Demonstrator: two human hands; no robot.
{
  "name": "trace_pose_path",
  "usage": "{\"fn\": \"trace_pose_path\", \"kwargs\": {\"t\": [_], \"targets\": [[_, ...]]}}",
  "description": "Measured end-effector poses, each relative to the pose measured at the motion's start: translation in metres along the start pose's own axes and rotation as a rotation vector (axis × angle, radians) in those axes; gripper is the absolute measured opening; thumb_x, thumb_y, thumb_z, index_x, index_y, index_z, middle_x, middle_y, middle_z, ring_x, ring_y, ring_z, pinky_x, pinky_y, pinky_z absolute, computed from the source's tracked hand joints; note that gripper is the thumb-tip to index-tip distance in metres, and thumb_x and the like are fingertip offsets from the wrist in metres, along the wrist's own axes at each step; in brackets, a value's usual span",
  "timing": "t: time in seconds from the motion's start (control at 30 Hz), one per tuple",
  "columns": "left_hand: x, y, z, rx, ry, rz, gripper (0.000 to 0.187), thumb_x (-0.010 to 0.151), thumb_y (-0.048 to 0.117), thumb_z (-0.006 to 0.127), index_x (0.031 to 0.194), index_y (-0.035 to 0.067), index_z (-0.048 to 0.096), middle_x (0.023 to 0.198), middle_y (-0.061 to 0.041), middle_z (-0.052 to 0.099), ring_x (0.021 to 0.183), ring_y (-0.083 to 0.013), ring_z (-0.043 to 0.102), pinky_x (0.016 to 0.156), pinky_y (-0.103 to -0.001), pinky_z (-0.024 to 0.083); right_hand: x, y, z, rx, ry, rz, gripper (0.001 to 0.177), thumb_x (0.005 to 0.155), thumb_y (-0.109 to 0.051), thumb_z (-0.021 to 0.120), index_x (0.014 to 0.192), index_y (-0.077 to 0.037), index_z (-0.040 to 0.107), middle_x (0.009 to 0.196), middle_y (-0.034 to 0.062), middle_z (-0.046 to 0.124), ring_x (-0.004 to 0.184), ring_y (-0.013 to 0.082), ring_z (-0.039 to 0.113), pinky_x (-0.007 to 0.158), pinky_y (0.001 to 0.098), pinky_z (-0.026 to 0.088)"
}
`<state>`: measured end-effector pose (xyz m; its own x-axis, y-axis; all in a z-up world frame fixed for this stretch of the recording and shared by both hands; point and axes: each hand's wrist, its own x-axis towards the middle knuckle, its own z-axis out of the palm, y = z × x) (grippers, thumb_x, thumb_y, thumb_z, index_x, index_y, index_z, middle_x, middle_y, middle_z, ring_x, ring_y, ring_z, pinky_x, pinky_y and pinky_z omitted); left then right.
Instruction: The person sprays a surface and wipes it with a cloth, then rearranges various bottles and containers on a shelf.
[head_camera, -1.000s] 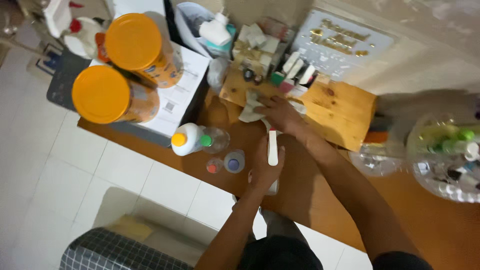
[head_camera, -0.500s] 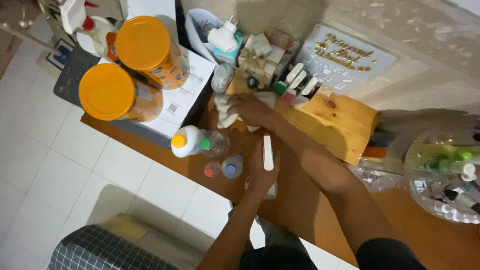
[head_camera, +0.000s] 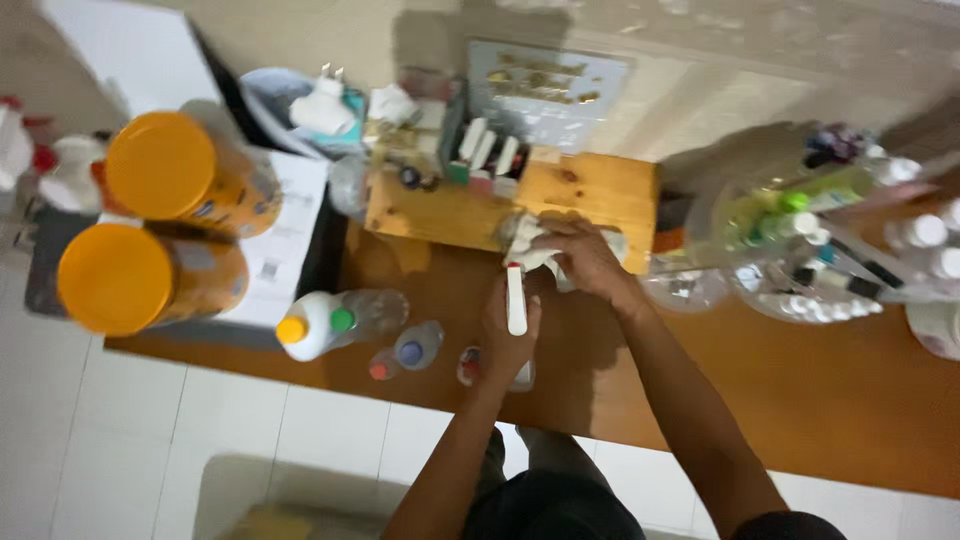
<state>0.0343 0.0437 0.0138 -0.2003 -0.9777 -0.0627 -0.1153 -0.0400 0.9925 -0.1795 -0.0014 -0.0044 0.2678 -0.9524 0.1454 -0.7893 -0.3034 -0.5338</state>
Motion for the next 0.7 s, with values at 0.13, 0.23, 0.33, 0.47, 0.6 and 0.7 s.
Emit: {"fn": "trace_pose_path", "kwargs": {"t": [0.13, 0.23, 0.33, 0.47, 0.6, 0.7], "targets": [[-0.008, 0.005, 0.02, -0.1, -0.144, -0.045, 0.036, 0.096, 0.011, 0.066, 0.128, 0.001, 0.055, 0.099, -0.012, 0.066, 0.089, -0.0215, 0.067, 0.081, -0.036, 0.056, -0.027, 0.043, -0.006, -0.082, 0.247, 0.292, 0.047, 0.079, 0.001, 0.07, 0.121, -0.019, 0.072, 0.138, 0.0099, 0.066, 0.13, 0.0364, 0.058, 0.11, 0.0465, 0.044], [-0.008, 0.019, 0.035, 0.002, -0.183, -0.087, 0.041, 0.093, 0.011, 0.066, 0.131, 0.002, 0.054, 0.096, -0.011, 0.066, 0.086, -0.0201, 0.067, 0.08, -0.035, 0.056, -0.018, 0.066, -0.007, -0.219, 0.519, 0.724, 0.045, 0.087, -0.007, 0.068, 0.131, -0.017, 0.069, 0.147, 0.021, 0.056, 0.118, 0.0463, 0.055, 0.1, 0.0499, 0.046], [-0.016, 0.023, 0.038, 0.051, -0.18, 0.013, 0.039, 0.093, 0.009, 0.068, 0.129, 0.001, 0.056, 0.096, -0.011, 0.066, 0.085, -0.0212, 0.066, 0.08, -0.035, 0.056, -0.016, 0.064, -0.002, 0.034, 0.546, 1.057, 0.037, 0.107, -0.02, 0.052, 0.143, -0.02, 0.061, 0.144, 0.0209, 0.057, 0.124, 0.0407, 0.06, 0.104, 0.0482, 0.049], [-0.023, 0.022, 0.044, 0.052, -0.197, 0.076, 0.041, 0.092, 0.009, 0.069, 0.13, 0.002, 0.057, 0.095, -0.012, 0.067, 0.083, -0.0233, 0.066, 0.078, -0.036, 0.056, -0.044, 0.013, 0.02, -0.289, 0.318, 0.795, 0.046, 0.094, -0.024, 0.068, 0.139, -0.014, 0.06, 0.147, 0.0259, 0.051, 0.115, 0.0505, 0.057, 0.097, 0.0557, 0.047], [-0.036, 0.013, 0.052, 0.022, -0.264, 0.079, 0.041, 0.093, 0.009, 0.069, 0.131, 0.002, 0.055, 0.099, -0.014, 0.067, 0.089, -0.0257, 0.068, 0.083, -0.038, 0.056, -0.101, -0.013, 0.036, -0.414, 0.312, 0.592, 0.051, 0.085, -0.018, 0.07, 0.136, -0.016, 0.064, 0.143, 0.0239, 0.056, 0.121, 0.0469, 0.056, 0.096, 0.0563, 0.048], [-0.051, 0.01, 0.062, 0.083, -0.269, 0.136, 0.051, 0.089, 0.01, 0.07, 0.137, 0.003, 0.053, 0.11, -0.016, 0.071, 0.097, -0.0301, 0.071, 0.086, -0.04, 0.057, -0.172, -0.008, 0.041, -0.084, 0.103, 0.623, 0.048, 0.084, -0.018, 0.069, 0.132, -0.02, 0.066, 0.138, 0.0187, 0.062, 0.119, 0.0408, 0.061, 0.098, 0.0506, 0.051]]}}
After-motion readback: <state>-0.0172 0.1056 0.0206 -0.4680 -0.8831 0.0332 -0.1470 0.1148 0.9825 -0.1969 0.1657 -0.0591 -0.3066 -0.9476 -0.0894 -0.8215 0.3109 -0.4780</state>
